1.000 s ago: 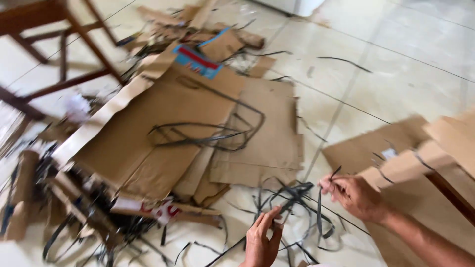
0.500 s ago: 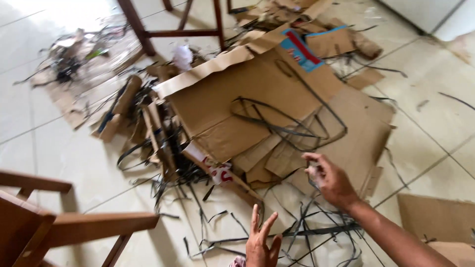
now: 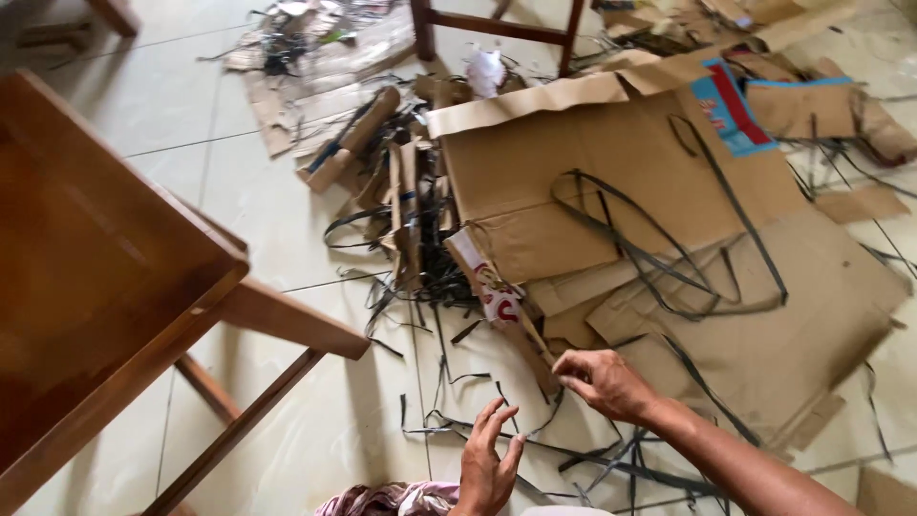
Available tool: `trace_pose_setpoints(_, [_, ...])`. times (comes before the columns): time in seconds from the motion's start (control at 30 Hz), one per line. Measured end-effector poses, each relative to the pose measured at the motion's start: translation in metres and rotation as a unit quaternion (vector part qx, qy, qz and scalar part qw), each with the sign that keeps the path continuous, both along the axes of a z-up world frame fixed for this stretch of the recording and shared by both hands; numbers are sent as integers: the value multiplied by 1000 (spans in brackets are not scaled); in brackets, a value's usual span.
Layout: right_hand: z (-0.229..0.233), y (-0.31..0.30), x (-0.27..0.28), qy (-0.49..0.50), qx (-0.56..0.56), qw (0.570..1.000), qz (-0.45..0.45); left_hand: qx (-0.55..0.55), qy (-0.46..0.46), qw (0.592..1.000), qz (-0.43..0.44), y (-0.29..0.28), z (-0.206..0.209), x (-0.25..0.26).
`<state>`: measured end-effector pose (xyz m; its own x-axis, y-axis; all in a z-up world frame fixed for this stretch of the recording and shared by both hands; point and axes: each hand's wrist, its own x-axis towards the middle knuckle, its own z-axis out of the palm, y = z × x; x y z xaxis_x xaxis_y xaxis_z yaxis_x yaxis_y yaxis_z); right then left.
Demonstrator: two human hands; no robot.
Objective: Wrapping a wooden chair with cardboard and securing it with plastic straps
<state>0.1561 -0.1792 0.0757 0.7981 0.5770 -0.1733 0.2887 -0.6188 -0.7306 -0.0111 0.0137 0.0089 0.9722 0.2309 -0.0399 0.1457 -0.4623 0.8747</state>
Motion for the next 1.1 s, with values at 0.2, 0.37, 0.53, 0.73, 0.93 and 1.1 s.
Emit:
trace_pose_setpoints(0.2, [-34, 11, 5, 58, -87, 990, 91, 24, 43, 998, 38, 33, -27, -10])
trace_pose_setpoints(0.37, [-31, 18, 2, 54, -123, 983, 129, 16, -10, 995, 93, 70, -45, 16])
trace_pose_setpoints(0.53, [-57, 8, 19, 0, -125, 987, 100, 25, 6, 995, 97, 89, -10, 55])
trace_pose_setpoints(0.73, [-55, 29, 64, -66, -134, 989, -3, 29, -17, 998, 56, 89, -26, 83])
trace_pose_setpoints(0.93, [-71, 65, 58, 6, -234, 971, 54, -9, 16, 997, 69, 81, -32, 64])
trace_pose_setpoints(1.1, [-57, 79, 30, 72, -216, 919, 322, -20, -26, 997, 71, 72, -82, 41])
